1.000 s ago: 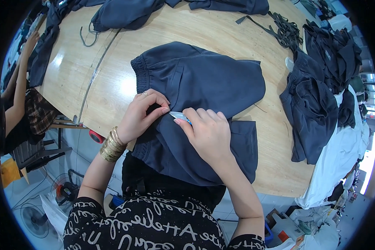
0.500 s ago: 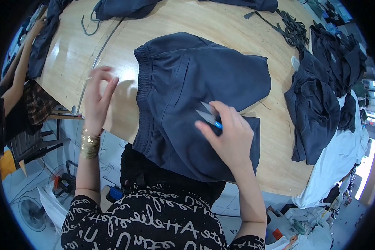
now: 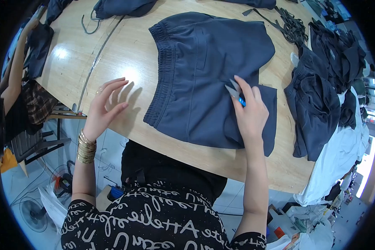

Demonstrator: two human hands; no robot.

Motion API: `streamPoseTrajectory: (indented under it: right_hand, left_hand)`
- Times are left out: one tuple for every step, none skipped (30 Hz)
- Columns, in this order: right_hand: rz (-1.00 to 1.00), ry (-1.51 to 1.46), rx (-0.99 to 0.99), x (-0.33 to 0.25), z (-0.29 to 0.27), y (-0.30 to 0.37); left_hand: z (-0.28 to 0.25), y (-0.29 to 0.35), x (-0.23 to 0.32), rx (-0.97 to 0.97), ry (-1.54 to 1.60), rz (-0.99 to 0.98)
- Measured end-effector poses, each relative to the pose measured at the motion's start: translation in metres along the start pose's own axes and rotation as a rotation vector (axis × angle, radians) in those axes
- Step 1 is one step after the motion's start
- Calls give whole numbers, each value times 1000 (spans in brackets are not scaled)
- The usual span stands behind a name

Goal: Trimming loose threads from a pair of dark grey shorts using small blue snips in a factory setting.

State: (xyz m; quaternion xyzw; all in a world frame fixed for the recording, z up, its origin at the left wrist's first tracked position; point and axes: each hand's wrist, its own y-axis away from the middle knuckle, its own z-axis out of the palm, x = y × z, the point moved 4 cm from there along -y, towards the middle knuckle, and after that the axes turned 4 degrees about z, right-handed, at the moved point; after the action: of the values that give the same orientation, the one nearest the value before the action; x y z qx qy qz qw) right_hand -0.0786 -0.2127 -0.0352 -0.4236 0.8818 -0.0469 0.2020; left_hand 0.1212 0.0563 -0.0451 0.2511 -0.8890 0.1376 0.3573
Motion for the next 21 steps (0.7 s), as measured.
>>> streamPoseTrajectory:
  right_hand:
    - [-8, -71, 9, -2, -3, 4]
    - [-15, -141, 17, -4, -6, 8]
    - [-28, -174, 28, -9, -8, 11]
    - [-28, -177, 26, -10, -8, 14]
    - [-11, -186, -1, -11, -8, 17]
    - [7, -188, -23, -10, -10, 19]
    - [10, -183, -21, -10, -13, 21]
    - [20, -186, -20, -9, -16, 24]
    - [30, -191, -19, -8, -19, 25]
    - [34, -187, -14, -6, -22, 26]
    - [63, -199, 9, 0, -27, 27]
    - [93, -209, 33, 7, -32, 28]
    - [130, -191, 32, 16, -34, 31]
    - [134, -186, 37, 21, -39, 33]
    - [157, -136, 23, 24, -45, 35]
    - [179, -86, 9, 29, -50, 38]
    - [178, -69, 12, 37, -55, 42]
    - [181, -68, 17, 44, -59, 46]
    - [240, -56, 27, 53, -62, 50]
    - [298, -44, 36, 62, -66, 54]
    - [406, 6, -8, 72, -69, 59]
  left_hand:
    - [-1, 2, 1, 56, -53, 11]
    - [2, 3, 2, 56, -51, 13]
    - [3, 6, 3, 79, 13, -23]
    - [5, 8, 3, 102, 78, -58]
    - [9, 9, 4, 101, 76, -60]
    - [16, 8, 3, 83, 113, -90]
    - [21, 7, 4, 65, 151, -118]
    - [23, 5, 8, 62, 155, -113]
    - [26, 3, 11, 32, 209, -178]
    - [29, 2, 12, 1, 263, -242]
    - [35, 3, 12, 46, 295, -213]
    - [37, 1, 16, 42, 298, -206]
    - [41, 0, 18, -11, 325, -255]
    - [44, -1, 19, -65, 351, -304]
    - [47, -2, 19, -45, 340, -280]
    - [50, -3, 19, -48, 341, -273]
    - [51, -5, 18, 1, 340, -257]
    - [51, -6, 17, 50, 338, -242]
    - [52, -7, 16, 48, 337, -237]
    - [54, -8, 14, 42, 357, -271]
    - [55, -10, 12, 36, 377, -306]
